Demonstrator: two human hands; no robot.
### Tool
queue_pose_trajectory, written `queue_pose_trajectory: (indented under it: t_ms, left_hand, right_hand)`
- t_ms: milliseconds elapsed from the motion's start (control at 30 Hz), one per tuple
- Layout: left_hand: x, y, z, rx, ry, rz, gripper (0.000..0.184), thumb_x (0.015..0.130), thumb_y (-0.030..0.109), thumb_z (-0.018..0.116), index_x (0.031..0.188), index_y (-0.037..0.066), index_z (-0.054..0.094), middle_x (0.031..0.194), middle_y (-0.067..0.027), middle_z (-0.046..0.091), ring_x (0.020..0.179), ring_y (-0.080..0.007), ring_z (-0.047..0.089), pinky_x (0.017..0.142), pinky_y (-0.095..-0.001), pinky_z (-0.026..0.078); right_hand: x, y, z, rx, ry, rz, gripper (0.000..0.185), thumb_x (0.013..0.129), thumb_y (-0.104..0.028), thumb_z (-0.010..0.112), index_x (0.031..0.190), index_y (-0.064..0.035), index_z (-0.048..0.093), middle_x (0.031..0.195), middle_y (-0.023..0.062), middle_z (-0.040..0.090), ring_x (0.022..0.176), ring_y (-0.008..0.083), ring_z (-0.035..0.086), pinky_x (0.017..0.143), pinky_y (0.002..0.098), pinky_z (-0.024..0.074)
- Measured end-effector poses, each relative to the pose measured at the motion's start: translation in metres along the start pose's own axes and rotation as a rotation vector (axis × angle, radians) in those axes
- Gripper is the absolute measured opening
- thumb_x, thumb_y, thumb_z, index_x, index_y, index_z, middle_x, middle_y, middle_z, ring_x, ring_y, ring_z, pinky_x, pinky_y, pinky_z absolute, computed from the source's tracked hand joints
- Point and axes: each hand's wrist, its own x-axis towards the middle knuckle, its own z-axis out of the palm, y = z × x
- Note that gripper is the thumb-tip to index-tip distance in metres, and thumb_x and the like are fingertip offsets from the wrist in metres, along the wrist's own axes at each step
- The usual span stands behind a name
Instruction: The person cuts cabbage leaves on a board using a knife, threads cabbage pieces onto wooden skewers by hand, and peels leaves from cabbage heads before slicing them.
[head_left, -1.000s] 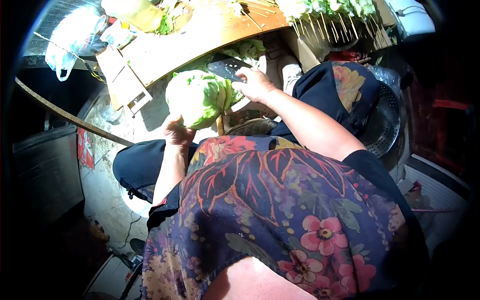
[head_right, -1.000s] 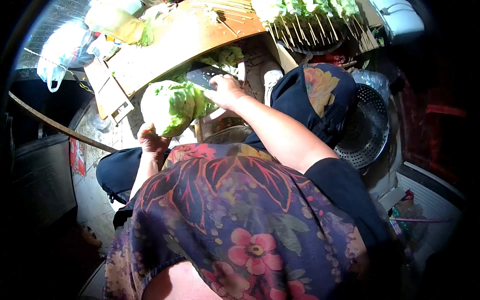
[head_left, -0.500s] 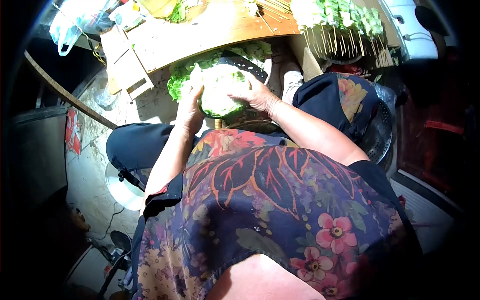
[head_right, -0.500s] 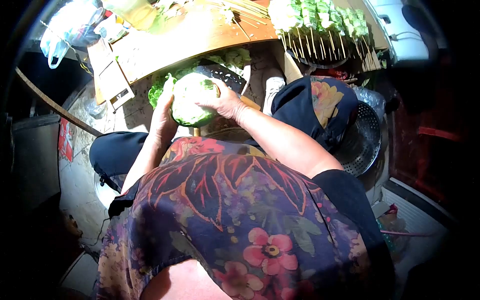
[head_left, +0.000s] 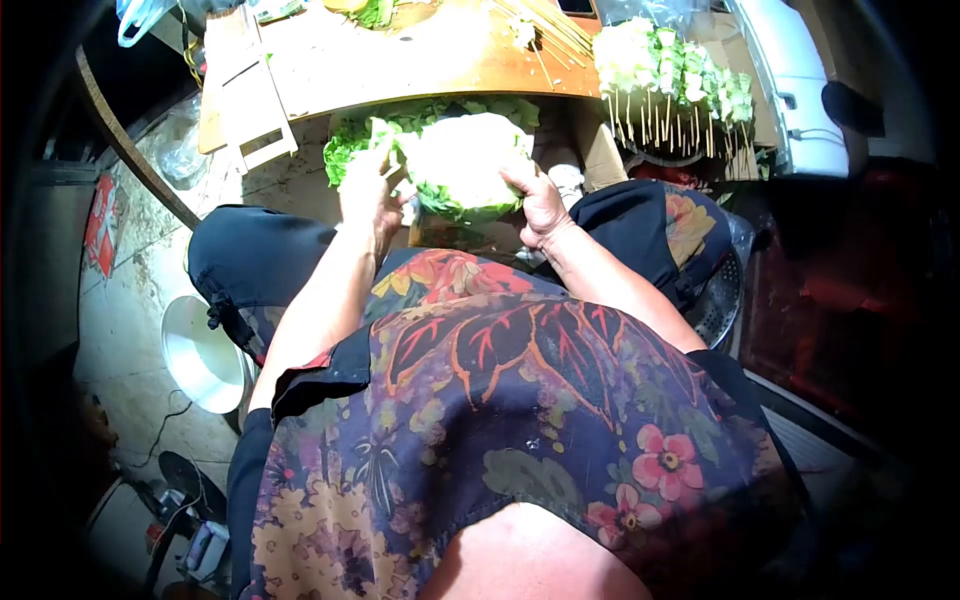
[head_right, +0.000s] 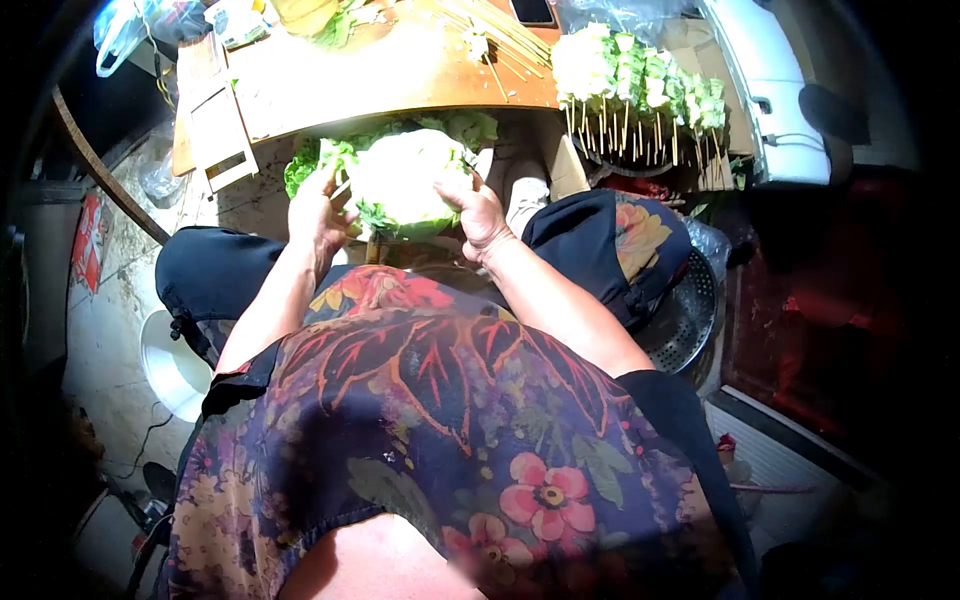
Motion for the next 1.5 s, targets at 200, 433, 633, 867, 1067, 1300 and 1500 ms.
queue_pose_trajectory:
  t_ms: [200, 433, 633, 867, 1067, 1300, 1500]
  left_hand:
    - [0.036, -0.001, -0.015, 0.343, -0.133, 0.169, 0.026, 0.088, 0.018, 0.057, 0.113, 0.009, 0.056, 0.101, -0.0044, 0.061, 0.088, -0.0171, 0.062, 0.069, -0.0317, 0.049]
    - [-0.018, 0.018, 0.012, 0.436, -0.431, 0.422, 0.051, 0.082, 0.016, 0.058, 0.132, 0.013, 0.047, 0.123, -0.0058, 0.05, 0.096, -0.0127, 0.054, 0.074, -0.0274, 0.048]
    - [-0.015, 0.005, 0.007, 0.703, -0.524, 0.551, 0.044, 0.08, 0.017, 0.074, 0.118, 0.006, 0.054, 0.099, -0.0052, 0.061, 0.086, -0.0099, 0.059, 0.072, -0.0226, 0.049]
    - [-0.015, 0.008, 0.003, 0.398, -0.364, 0.347, 0.009, 0.081, 0.009, 0.065, 0.088, 0.008, 0.06, 0.087, -0.0007, 0.06, 0.076, -0.0089, 0.056, 0.066, -0.023, 0.047]
    - [0.012, 0.011, -0.006, 0.408, -0.198, 0.393, 0.019, 0.082, 0.007, 0.063, 0.101, 0.006, 0.061, 0.093, -0.0021, 0.06, 0.08, -0.0103, 0.057, 0.072, -0.023, 0.047]
    - [0.035, 0.002, -0.011, 0.979, -0.19, 0.664, 0.047, 0.082, 0.018, 0.069, 0.126, 0.008, 0.055, 0.125, -0.0129, 0.056, 0.111, -0.0197, 0.055, 0.094, -0.0299, 0.043]
    - [0.01, 0.016, -0.006, 0.908, -0.369, 0.428, 0.048, 0.086, 0.031, 0.064, 0.128, 0.012, 0.054, 0.121, -0.0095, 0.059, 0.11, -0.0206, 0.056, 0.092, -0.0339, 0.043]
  right_hand:
    - [-0.01, -0.018, 0.005, 0.221, -0.048, 0.038, 0.055, 0.084, -0.031, 0.062, 0.129, -0.0031, 0.046, 0.12, 0.0128, 0.058, 0.11, 0.0259, 0.057, 0.094, 0.0424, 0.0472]
    - [-0.002, -0.015, -0.015, 0.064, 0.039, -0.101, 0.049, 0.079, -0.021, 0.067, 0.122, -0.0029, 0.052, 0.109, 0.0091, 0.061, 0.098, 0.0198, 0.06, 0.09, 0.0346, 0.0476]
    - [-0.001, -0.008, -0.015, -0.051, 0.08, -0.155, 0.049, 0.077, -0.019, 0.067, 0.121, -0.0037, 0.052, 0.108, 0.0079, 0.061, 0.097, 0.0192, 0.059, 0.091, 0.0326, 0.0465]
    - [-0.002, -0.01, -0.008, 0.211, 0.133, 0.037, 0.057, 0.083, -0.039, 0.061, 0.129, -0.0075, 0.047, 0.117, 0.0098, 0.058, 0.109, 0.0251, 0.056, 0.091, 0.0433, 0.0488]
    - [-0.001, -0.02, -0.01, 0.436, -0.035, 0.071, 0.072, 0.081, -0.053, 0.056, 0.139, -0.0133, 0.036, 0.137, 0.0146, 0.043, 0.124, 0.0337, 0.044, 0.1, 0.0535, 0.04]
    - [-0.01, -0.027, -0.004, 0.473, -0.081, 0.06, 0.074, 0.08, -0.056, 0.057, 0.138, -0.0137, 0.038, 0.135, 0.0141, 0.045, 0.123, 0.0327, 0.046, 0.099, 0.0527, 0.0411]
    - [-0.006, -0.015, -0.018, 0.303, 0.035, 0.107, 0.064, 0.083, -0.047, 0.06, 0.132, -0.0079, 0.044, 0.121, 0.0118, 0.057, 0.11, 0.0282, 0.056, 0.095, 0.0462, 0.0459]
